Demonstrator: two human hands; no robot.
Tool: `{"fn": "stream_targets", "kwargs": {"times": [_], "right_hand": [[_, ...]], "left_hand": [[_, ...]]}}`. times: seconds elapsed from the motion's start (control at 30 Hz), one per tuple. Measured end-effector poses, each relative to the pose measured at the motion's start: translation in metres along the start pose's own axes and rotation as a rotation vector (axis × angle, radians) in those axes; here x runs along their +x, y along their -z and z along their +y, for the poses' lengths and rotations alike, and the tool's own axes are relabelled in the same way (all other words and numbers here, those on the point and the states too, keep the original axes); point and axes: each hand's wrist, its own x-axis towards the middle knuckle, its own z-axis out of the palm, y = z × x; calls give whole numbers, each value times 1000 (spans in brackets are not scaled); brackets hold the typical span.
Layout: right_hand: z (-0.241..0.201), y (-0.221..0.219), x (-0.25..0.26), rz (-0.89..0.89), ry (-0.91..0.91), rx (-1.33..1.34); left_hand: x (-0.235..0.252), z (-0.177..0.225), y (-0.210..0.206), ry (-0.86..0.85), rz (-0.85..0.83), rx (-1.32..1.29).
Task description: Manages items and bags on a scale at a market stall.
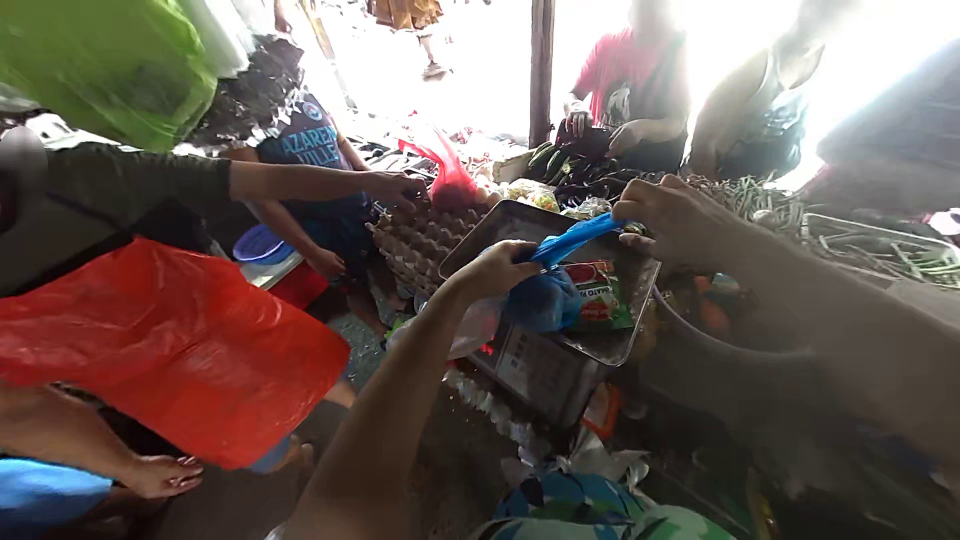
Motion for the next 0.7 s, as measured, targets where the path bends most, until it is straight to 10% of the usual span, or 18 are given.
{"fn": "stream_targets", "kwargs": {"times": [0.37,0.5,0.6,0.7], "right_hand": [[19,0,-24,385,251,-524],[28,-14,-6,654,2,-567],[1,-48,30,678,-264,-67],[-47,-87,69,228,-666,766]], "left_hand": [[-16,43,25,-122,-74,5],[-41,122,31,-132,74,-69],[-26,175,46,-50,263,-76],[114,65,112,-978,400,125]]}}
